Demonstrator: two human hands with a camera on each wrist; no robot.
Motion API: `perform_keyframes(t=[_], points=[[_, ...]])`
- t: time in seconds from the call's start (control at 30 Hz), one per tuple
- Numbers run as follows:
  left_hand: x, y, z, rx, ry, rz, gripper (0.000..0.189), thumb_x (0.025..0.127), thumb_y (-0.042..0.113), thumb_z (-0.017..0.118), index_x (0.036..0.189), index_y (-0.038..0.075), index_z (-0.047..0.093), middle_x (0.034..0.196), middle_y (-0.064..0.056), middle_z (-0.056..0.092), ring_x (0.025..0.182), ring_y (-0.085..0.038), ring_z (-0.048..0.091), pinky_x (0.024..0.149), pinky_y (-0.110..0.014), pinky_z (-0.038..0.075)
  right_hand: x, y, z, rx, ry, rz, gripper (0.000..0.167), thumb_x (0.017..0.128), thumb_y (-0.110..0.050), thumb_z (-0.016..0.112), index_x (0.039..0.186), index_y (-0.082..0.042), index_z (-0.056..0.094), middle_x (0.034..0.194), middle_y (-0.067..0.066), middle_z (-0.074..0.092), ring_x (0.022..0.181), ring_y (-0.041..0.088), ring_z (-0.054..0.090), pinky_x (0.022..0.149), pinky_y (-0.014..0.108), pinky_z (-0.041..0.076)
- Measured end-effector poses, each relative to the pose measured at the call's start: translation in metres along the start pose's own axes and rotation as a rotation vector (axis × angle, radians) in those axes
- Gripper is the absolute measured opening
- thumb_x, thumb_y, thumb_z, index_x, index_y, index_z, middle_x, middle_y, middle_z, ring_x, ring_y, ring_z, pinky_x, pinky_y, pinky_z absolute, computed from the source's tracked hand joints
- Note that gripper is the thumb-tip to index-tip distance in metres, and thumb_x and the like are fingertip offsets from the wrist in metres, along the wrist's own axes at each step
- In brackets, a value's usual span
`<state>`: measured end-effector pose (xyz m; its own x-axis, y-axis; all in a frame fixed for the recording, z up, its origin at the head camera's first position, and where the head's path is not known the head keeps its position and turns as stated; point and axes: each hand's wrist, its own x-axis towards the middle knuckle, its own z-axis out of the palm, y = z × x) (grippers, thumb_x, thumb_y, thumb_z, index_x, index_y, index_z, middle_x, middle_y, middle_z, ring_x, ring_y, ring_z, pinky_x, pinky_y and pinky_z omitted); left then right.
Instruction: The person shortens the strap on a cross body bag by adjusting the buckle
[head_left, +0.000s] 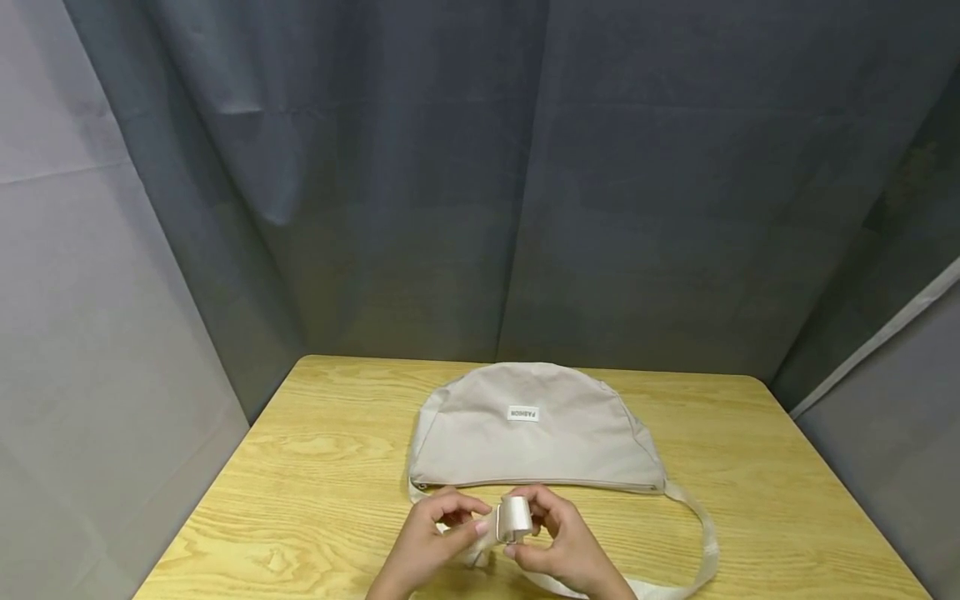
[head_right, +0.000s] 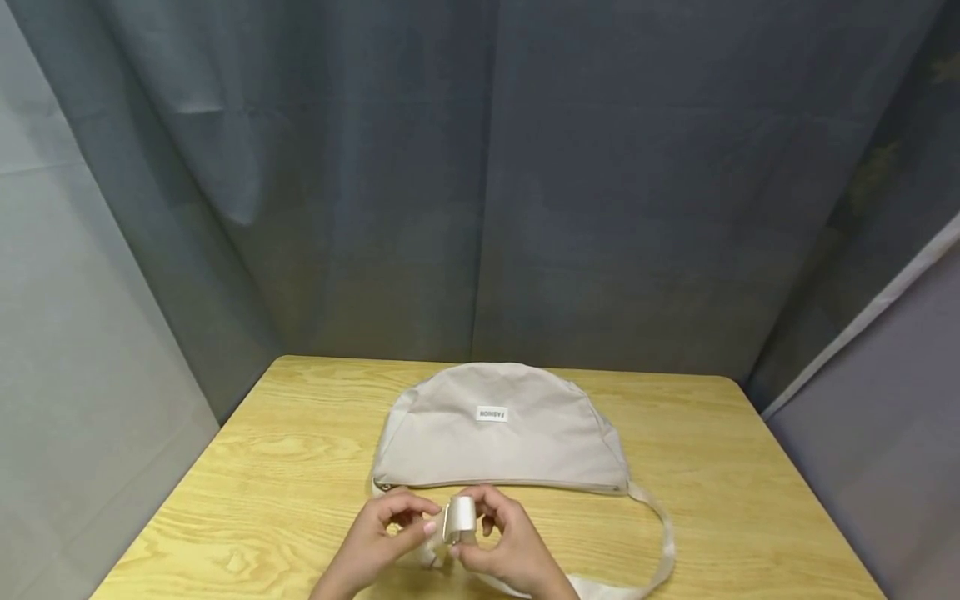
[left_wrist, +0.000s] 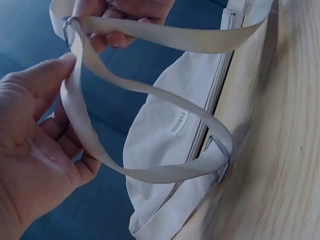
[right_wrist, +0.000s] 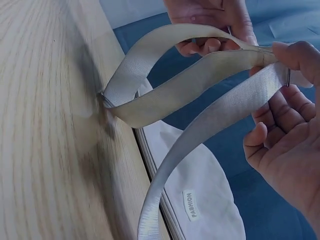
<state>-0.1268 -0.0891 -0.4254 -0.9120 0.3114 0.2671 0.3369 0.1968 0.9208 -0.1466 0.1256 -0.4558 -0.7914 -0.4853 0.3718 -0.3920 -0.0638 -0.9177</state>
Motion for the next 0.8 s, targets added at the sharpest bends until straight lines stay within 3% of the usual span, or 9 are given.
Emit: perform_keyframes(t=[0.33, 0.53, 0.8], points=[[-0.009, -0.006, -0.020, 0.042, 0.056, -0.004, 0.008, 0.085, 0.006, 0.066, 0.092, 0.005, 0.069, 0.089, -0.006, 0.063, 0.080, -0.015, 0.056, 0.073, -0.031, 0.048, -0.001, 0.002, -0.005, -0.035, 0.040, -0.078, 0.042, 0.072, 0.007, 0.072, 0.111, 0.000, 0.055, 0.090, 0.008, 0.062, 0.079, 0.018, 0.054, 0.057, 0.040, 0.036], [-0.011, -0.008, -0.023, 0.042, 0.059, -0.012, 0.009, 0.084, 0.002, 0.066, 0.091, 0.004, 0.070, 0.088, -0.003, 0.064, 0.082, -0.015, 0.057, 0.074, -0.031, 0.048, 0.000, 0.002, -0.004, -0.011, 0.029, -0.085, 0.041, 0.073, 0.007, 0.072, 0.109, 0.001, 0.055, 0.089, 0.009, 0.061, 0.077, 0.018, 0.053, 0.055, 0.039, 0.039], [-0.009, -0.037, -0.020, 0.033, 0.058, 0.012, 0.010, 0.085, 0.006, 0.067, 0.093, 0.009, 0.070, 0.090, -0.003, 0.063, 0.083, -0.015, 0.057, 0.074, -0.031, 0.048, 0.001, 0.004, -0.002, 0.016, 0.009, -0.127, 0.043, 0.073, 0.011, 0.069, 0.112, 0.003, 0.053, 0.090, 0.014, 0.060, 0.079, 0.018, 0.056, 0.064, 0.030, 0.047]])
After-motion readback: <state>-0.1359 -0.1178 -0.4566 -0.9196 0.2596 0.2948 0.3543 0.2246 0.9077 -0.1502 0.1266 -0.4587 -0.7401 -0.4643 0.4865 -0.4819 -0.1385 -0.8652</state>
